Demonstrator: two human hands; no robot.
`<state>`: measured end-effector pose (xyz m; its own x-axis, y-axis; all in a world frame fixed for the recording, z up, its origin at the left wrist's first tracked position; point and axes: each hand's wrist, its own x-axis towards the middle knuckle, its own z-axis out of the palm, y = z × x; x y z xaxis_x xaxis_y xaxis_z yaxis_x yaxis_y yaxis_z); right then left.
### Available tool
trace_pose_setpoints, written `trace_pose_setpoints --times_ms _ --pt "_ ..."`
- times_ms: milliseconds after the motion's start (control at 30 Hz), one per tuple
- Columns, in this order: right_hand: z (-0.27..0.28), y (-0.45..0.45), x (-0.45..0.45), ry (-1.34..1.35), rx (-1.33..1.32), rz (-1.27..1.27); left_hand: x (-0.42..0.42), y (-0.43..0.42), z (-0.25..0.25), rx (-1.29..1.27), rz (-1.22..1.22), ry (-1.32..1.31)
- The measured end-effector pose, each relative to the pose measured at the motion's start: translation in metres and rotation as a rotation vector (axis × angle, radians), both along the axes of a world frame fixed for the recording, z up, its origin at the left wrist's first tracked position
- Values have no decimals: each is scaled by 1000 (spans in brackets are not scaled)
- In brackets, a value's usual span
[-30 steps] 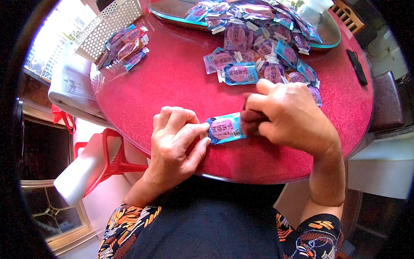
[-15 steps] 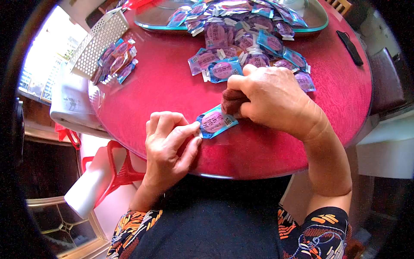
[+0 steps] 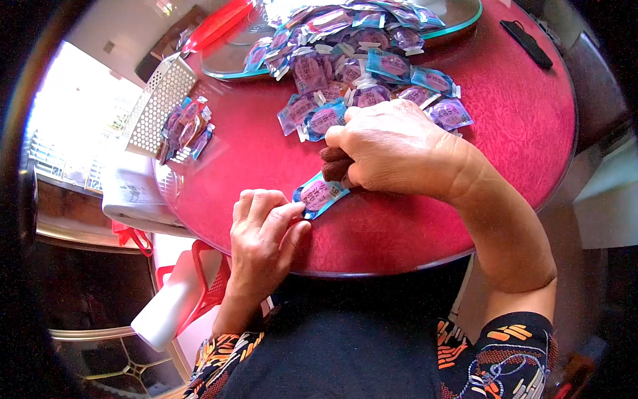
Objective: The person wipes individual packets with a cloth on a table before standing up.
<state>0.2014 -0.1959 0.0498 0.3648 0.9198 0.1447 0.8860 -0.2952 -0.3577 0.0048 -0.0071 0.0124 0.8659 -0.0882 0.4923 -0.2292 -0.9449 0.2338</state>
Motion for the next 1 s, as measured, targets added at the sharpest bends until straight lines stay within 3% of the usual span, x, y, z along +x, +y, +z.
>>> trace_pose_setpoints --times_ms 300,400,567,667,733,800,867,1000 --pt "5 1 1 31 -35 5 3 -1 -13 65 9 -84" --pt "6 1 1 -13 -59 -16 1 3 -10 -126 22 -94" --pt "5 0 7 -102 -32 -64 -11 -2 4 -865 41 23" --pt "3 0 5 -107 -16 -95 -5 -3 -10 -964 172 17" --pt "5 1 5 -110 -10 -88 2 3 -12 -440 173 -77" --pt "3 1 6 -98 61 -33 0 4 -15 -231 167 -153" --pt "-3 2 7 -71 202 72 -5 1 -14 -204 169 -137" --pt "0 11 -12 -76 201 238 -3 -1 -12 -79 165 -45"
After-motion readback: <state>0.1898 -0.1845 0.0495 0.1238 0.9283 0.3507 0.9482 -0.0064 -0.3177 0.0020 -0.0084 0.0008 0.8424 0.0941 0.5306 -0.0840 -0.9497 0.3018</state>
